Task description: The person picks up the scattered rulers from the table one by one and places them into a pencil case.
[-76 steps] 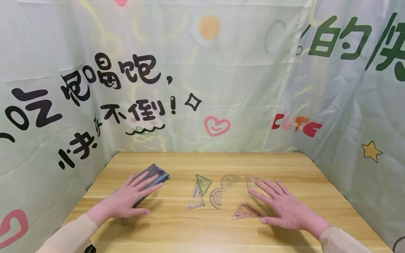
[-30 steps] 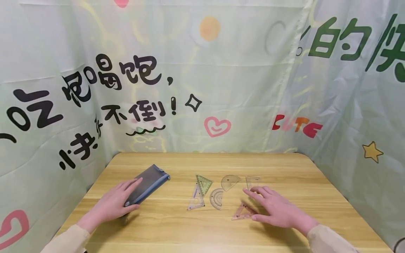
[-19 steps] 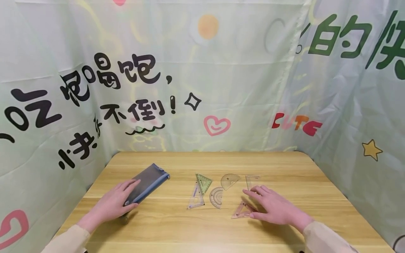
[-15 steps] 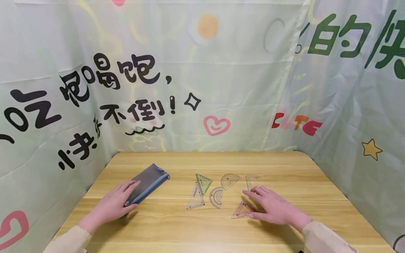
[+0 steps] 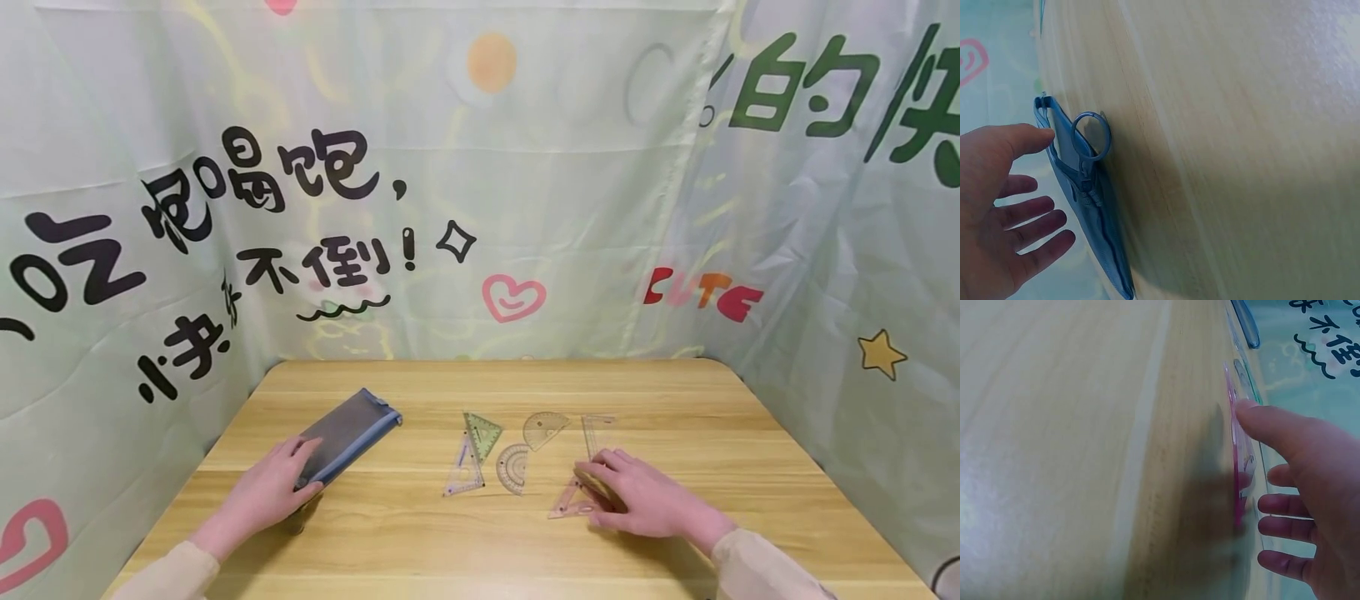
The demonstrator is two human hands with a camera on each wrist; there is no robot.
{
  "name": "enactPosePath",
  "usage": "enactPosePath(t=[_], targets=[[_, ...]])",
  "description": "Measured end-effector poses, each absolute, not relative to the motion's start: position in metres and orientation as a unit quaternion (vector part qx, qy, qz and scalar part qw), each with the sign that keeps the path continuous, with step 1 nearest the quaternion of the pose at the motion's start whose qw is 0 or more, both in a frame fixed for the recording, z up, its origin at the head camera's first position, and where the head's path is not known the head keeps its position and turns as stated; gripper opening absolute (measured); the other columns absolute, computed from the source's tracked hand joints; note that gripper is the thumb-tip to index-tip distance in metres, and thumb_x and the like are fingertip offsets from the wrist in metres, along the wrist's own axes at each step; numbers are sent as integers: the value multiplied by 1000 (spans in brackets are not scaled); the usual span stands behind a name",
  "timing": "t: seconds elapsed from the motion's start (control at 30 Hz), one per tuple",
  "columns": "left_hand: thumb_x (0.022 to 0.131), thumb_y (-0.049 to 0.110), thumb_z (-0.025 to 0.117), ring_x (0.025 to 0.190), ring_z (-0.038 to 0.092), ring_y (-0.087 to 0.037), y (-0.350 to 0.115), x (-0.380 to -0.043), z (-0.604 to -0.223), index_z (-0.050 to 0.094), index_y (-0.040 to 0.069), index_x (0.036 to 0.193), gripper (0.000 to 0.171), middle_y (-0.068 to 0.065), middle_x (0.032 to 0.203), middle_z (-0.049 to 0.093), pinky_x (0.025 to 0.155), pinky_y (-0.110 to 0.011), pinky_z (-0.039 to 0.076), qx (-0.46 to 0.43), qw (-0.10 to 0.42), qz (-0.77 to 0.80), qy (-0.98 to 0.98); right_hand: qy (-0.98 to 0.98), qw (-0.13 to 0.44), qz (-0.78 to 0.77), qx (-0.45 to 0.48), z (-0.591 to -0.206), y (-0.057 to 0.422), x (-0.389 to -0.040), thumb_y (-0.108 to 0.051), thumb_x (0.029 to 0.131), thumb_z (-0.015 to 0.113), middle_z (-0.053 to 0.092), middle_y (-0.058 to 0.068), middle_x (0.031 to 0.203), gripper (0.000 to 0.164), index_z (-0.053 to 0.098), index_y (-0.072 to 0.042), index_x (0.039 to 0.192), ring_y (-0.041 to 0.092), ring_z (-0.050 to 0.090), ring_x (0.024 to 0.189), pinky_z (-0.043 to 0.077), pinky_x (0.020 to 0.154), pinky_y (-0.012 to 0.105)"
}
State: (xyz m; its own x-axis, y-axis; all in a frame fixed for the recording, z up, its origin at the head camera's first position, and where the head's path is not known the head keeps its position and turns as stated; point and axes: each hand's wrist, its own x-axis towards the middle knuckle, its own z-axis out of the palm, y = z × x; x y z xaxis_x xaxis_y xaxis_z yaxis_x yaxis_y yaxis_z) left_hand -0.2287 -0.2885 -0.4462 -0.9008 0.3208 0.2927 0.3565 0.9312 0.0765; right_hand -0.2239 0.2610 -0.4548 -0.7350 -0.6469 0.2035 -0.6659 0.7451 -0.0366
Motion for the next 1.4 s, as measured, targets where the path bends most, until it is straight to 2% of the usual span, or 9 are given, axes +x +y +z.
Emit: enactPosePath(t=[0.43, 0.77, 1.1, 1.4], targets=[[78, 27, 81, 100, 65, -32, -289, -227, -448, 64, 2, 122, 54, -16, 110, 64, 74, -49, 58, -138, 125, -69, -980, -930, 71, 62, 355, -457, 262, -224, -56, 85, 68, 59, 0, 119, 70, 58, -8, 135, 12, 58, 103, 56, 90, 40], [76, 24, 82, 85, 64, -23, -290, -229, -449, 68, 5, 107, 39, -9, 98, 64, 68, -43, 57, -123, 99, -86, -984, -929, 58, 76, 358, -460, 263, -227, -56, 85, 68, 55, -4, 111, 68, 60, -7, 132, 2, 46, 90, 51, 77, 28], [77, 12, 79, 67, 50, -9, -289, -232, -451, 69, 9, 88, 15, 1, 77, 58, 57, -27, 44, -132, 119, -99, -979, -929, 45, 93, 356, -457, 262, -227, -53, 86, 69, 53, -6, 106, 64, 61, -8, 132, 1, 40, 84, 39, 71, 19], [78, 8, 77, 63, 48, -10, -287, -231, -453, 70, 10, 84, 9, 2, 74, 58, 57, -28, 42, -118, 149, -110, -976, -930, 44, 91, 354, -458, 262, -228, -53, 85, 71, 56, -5, 111, 65, 60, -10, 133, 2, 44, 89, 47, 73, 25]])
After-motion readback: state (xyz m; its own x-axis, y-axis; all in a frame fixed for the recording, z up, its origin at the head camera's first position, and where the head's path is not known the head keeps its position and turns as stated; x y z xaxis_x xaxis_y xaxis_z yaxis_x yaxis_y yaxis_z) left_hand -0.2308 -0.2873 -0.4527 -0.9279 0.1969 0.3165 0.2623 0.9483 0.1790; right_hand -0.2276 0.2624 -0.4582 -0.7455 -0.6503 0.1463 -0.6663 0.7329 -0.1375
